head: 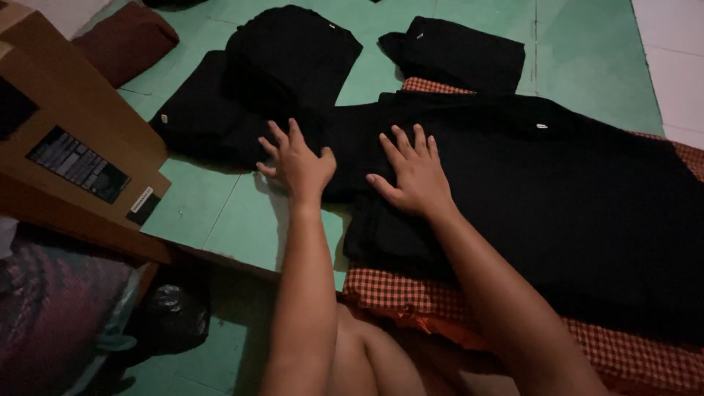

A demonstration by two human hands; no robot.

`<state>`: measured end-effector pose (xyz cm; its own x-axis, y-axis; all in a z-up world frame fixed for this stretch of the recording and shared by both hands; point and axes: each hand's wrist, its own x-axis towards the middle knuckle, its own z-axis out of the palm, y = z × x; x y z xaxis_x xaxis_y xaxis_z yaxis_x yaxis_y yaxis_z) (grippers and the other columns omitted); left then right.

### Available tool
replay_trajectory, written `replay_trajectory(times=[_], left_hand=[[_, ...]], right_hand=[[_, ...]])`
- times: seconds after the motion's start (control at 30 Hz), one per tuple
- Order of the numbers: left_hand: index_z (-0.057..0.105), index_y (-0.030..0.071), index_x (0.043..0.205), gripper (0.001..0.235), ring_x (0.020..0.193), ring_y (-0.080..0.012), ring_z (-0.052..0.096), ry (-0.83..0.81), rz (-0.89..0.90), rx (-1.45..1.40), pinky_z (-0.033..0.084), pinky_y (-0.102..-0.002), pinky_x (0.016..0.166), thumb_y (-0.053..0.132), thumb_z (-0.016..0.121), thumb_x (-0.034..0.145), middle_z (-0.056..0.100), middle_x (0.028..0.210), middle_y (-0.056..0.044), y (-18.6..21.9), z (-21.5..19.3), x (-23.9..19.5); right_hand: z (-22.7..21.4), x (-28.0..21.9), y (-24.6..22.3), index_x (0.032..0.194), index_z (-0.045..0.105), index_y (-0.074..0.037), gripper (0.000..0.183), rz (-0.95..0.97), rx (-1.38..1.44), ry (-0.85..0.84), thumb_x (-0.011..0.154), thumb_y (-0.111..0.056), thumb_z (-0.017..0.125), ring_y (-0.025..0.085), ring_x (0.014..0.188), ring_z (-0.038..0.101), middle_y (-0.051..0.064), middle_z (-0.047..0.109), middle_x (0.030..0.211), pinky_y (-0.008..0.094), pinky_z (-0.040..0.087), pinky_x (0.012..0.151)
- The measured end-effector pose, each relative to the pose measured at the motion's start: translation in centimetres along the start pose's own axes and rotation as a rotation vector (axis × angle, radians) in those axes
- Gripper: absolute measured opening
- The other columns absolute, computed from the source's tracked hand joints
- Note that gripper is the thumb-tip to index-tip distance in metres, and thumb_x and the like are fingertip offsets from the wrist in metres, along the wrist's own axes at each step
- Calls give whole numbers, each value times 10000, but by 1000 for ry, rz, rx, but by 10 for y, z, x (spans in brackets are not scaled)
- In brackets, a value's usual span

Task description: The person folds a black t-shirt on a checkered mat. They smooth the fabric, fold the sleeves inward, and fold the shirt in half. The person then picks up a folded black t-shirt from a nearby pile and places it on top of the shirt they just folded.

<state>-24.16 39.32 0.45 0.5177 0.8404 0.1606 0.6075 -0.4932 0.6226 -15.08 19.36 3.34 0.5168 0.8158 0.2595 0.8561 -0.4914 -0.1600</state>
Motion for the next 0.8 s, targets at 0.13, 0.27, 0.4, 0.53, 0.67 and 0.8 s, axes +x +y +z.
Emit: replay_trajectory(times=[0.13,0.27,0.4,0.53,0.67,0.8], left_hand=[[709,286,1225,320,1406,-245,493,238,131,43,127,-721,1109,322,681,908,702,1313,34,5,6,-16],[642,228,1318,332,1305,-291,546,28,378,-116,284,-625,1159,319,561,1009,636,1312,-56,23,-6,-44],[326,130,1617,594,1593,-367,135,-437,394,42,118,-628,1254,393,370,1085,196,1710,-185,27,-4,-43],[319,159,1625,599,1598,-349,121,-492,350,68,104,-617,1256,384,384,1073,184,1716,-165,33,-11,-40],[417,144,1578,587,1577,-382,191,-415,357,58,114,-661,1228,425,406,1062,289,1673,-198,38,-21,-46],[684,134,1333,393,1342,-354,582,68,578,-132,323,-660,1130,347,530,1040,672,1360,-172,50,-7,-62]], right_hand=[[-1,3,2,1597,420,-128,861,11,-2,-12,944,-681,507,522,1515,226,182,391,1626,670,175,1207],[3,-1,2,1598,406,-129,862,6,-14,-11,945,-681,516,520,1513,218,180,370,1631,672,180,1207],[-3,0,-2,1610,374,-150,896,25,-7,-68,938,-733,478,522,1527,169,183,315,1657,677,130,1216],[6,8,10,1619,344,-195,905,65,-25,-129,930,-774,437,481,1546,150,143,280,1676,655,117,1234],[18,17,49,1534,477,-158,721,-32,114,111,940,-554,582,446,1432,345,159,450,1524,584,253,1190],[3,19,58,1392,647,-115,606,-51,-160,351,872,-421,697,348,1251,490,98,590,1317,464,452,984]])
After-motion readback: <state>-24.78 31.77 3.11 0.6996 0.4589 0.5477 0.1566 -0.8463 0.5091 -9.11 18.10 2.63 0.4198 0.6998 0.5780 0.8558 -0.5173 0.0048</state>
